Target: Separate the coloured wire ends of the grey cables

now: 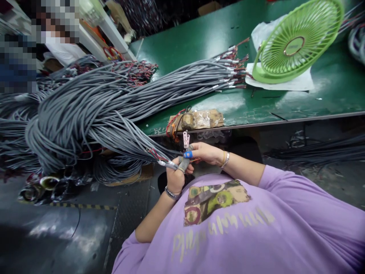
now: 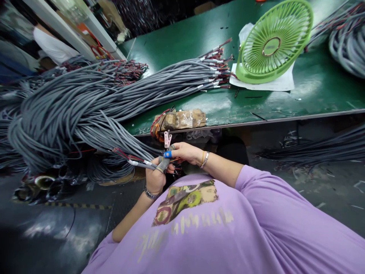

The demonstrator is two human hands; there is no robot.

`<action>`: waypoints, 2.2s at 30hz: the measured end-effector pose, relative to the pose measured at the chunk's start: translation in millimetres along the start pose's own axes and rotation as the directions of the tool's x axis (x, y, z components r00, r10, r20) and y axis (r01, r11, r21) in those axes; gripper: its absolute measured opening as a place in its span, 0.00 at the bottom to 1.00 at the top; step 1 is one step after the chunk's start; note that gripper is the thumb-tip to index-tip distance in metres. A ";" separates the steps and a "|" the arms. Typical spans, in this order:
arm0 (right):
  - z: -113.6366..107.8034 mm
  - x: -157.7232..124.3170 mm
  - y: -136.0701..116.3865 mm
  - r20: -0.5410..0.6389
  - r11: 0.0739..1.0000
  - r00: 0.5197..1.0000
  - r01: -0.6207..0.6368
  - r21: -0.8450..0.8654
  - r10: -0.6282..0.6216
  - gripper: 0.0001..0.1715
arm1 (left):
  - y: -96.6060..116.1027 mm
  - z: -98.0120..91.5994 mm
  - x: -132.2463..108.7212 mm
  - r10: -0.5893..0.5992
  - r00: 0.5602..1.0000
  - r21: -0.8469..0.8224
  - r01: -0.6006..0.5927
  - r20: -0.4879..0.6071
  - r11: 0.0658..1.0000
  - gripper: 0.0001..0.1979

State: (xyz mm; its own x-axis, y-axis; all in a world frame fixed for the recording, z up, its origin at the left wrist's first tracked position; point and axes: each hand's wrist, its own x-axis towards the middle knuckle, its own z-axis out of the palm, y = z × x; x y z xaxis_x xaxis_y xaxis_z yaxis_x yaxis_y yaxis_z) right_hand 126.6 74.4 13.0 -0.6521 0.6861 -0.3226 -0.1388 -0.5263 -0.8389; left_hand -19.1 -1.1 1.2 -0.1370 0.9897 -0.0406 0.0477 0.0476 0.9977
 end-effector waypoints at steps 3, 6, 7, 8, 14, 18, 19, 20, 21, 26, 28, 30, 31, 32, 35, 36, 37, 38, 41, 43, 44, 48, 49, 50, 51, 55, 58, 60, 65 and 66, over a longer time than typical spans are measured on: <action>-0.8 0.8 0.9 -0.003 0.999 1.000 0.014 -0.045 -0.014 0.25 | 0.4 -0.8 -1.6 0.010 1.000 0.027 -0.011 0.015 1.000 0.15; 0.2 -1.0 0.7 -0.012 0.997 0.999 0.040 -0.068 -0.041 0.22 | 1.0 -1.1 -3.2 0.007 1.000 0.050 -0.007 0.005 0.999 0.16; 0.8 -2.0 0.2 -0.015 0.996 0.999 0.047 -0.075 -0.048 0.21 | 1.1 -1.0 -3.6 0.001 1.000 0.051 -0.001 -0.001 0.999 0.16; 1.4 -3.1 -0.4 -0.017 0.995 0.998 0.054 -0.079 -0.056 0.20 | 1.2 -0.8 -4.0 -0.004 1.000 0.049 0.005 -0.008 0.999 0.15; 4.3 -9.3 -3.8 -0.040 0.992 0.996 0.072 -0.107 -0.077 0.13 | 0.4 -0.2 -4.7 -0.018 0.999 0.040 0.019 -0.026 0.999 0.14; 8.3 -9.8 -1.7 -0.060 0.990 0.995 0.070 -0.121 -0.077 0.08 | 0.7 -0.9 -4.2 -0.022 0.999 0.039 0.023 -0.023 0.999 0.15; 9.0 -8.8 -0.5 -0.082 0.990 0.993 0.078 -0.115 -0.088 0.08 | 1.1 -1.2 -4.4 -0.024 1.000 0.039 0.024 -0.018 0.999 0.15; 8.9 -7.3 0.7 -0.125 0.990 0.986 0.093 -0.101 -0.106 0.08 | 1.6 -1.5 -4.7 -0.027 1.000 0.039 0.027 -0.009 0.999 0.15; 8.1 -5.4 1.8 -0.191 0.990 0.974 0.112 -0.080 -0.125 0.08 | 2.2 -1.9 -5.2 -0.032 0.999 0.039 0.032 0.001 0.999 0.15; -5.8 3.1 5.9 -0.447 0.971 0.885 0.202 0.125 -0.127 0.11 | 7.0 -4.0 -7.6 -0.056 0.998 -0.004 0.056 -0.006 0.998 0.14; -10.7 5.5 7.4 -0.382 0.952 0.922 0.167 0.257 -0.059 0.12 | 10.3 -3.7 -6.7 -0.068 0.996 -0.057 0.065 -0.050 0.996 0.13; -12.6 8.7 8.1 -0.286 0.931 0.958 0.078 0.357 0.030 0.14 | 14.3 -2.2 -4.6 -0.078 0.993 -0.109 0.069 -0.086 0.992 0.13; -12.5 10.8 8.0 -0.240 0.924 0.969 0.038 0.381 0.060 0.16 | 16.4 -1.0 -3.4 -0.080 0.992 -0.129 0.067 -0.096 0.989 0.13; -11.9 13.2 7.6 -0.195 0.923 0.978 0.011 0.386 0.069 0.19 | 18.5 0.4 -2.2 -0.078 0.992 -0.145 0.063 -0.102 0.987 0.13; -8.3 21.6 6.3 -0.103 0.948 0.994 0.074 0.308 -0.044 0.26 | 23.2 5.2 1.4 -0.074 0.990 -0.177 0.053 -0.116 0.983 0.14; -6.9 24.2 6.4 -0.118 0.956 0.986 0.143 0.255 -0.116 0.27 | 24.0 6.7 2.4 -0.077 0.989 -0.185 0.053 -0.124 0.981 0.14; -5.7 26.6 6.9 -0.157 0.956 0.969 0.221 0.192 -0.193 0.29 | 24.4 8.1 3.3 -0.080 0.988 -0.192 0.054 -0.135 0.980 0.14; -4.7 28.7 7.9 -0.209 0.948 0.941 0.294 0.123 -0.264 0.30 | 24.3 9.3 4.2 -0.083 0.986 -0.197 0.053 -0.146 0.979 0.14; -2.5 33.7 11.9 -0.319 0.918 0.868 0.397 -0.014 -0.381 0.34 | 22.0 12.1 6.2 -0.082 0.981 -0.204 0.046 -0.173 0.978 0.14; -1.2 36.1 14.1 -0.309 0.917 0.871 0.400 -0.005 -0.382 0.35 | 19.6 13.8 7.3 -0.076 0.980 -0.197 0.039 -0.185 0.980 0.14; -0.4 37.0 14.8 -0.301 0.919 0.876 0.395 0.004 -0.376 0.36 | 18.3 14.5 7.8 -0.073 0.979 -0.193 0.036 -0.189 0.981 0.14; 3.3 39.3 16.1 -0.379 0.918 0.841 0.391 -0.065 -0.385 0.37 | 13.8 15.7 8.5 -0.063 0.978 -0.185 0.025 -0.198 0.982 0.13; 4.1 39.5 16.1 -0.404 0.915 0.826 0.395 -0.085 -0.394 0.37 | 12.8 15.4 8.1 -0.056 0.979 -0.186 0.019 -0.196 0.982 0.13; 4.9 39.6 16.0 -0.416 0.912 0.817 0.399 -0.089 -0.398 0.38 | 11.8 14.9 7.6 -0.049 0.980 -0.186 0.013 -0.194 0.983 0.13; 5.6 39.7 15.7 -0.415 0.913 0.820 0.402 -0.070 -0.393 0.38 | 11.0 14.3 6.9 -0.043 0.981 -0.183 0.008 -0.191 0.983 0.13; 9.4 39.4 11.1 -0.309 0.928 0.918 0.319 0.195 -0.250 0.37 | 7.9 12.4 4.6 -0.029 0.983 -0.148 0.002 -0.182 0.989 0.14; 12.7 39.1 5.9 -0.234 0.890 0.962 0.226 0.397 -0.140 0.35 | 6.2 12.5 4.9 -0.019 0.983 -0.127 -0.004 -0.183 0.992 0.14; 14.3 39.5 4.0 -0.234 0.863 0.965 0.214 0.457 -0.115 0.34 | 5.6 12.7 5.6 -0.012 0.983 -0.116 -0.009 -0.181 0.993 0.14; 14.1 39.3 5.5 -0.219 0.831 0.970 0.203 0.518 -0.101 0.33 | 4.9 11.5 5.2 0.007 0.987 -0.099 -0.023 -0.162 0.995 0.13; 13.6 38.5 6.0 -0.202 0.827 0.975 0.186 0.530 -0.090 0.33 | 4.8 11.0 4.6 0.006 0.987 -0.097 -0.022 -0.160 0.995 0.13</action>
State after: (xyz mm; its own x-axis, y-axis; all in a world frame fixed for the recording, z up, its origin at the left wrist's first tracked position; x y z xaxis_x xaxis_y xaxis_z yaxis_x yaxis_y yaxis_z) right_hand 90.5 90.8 1.5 -0.4725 0.8181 -0.3277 -0.6313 -0.5736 -0.5219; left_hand -8.7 5.1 5.2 -0.2930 0.9558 -0.0256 -0.0453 0.0129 0.9989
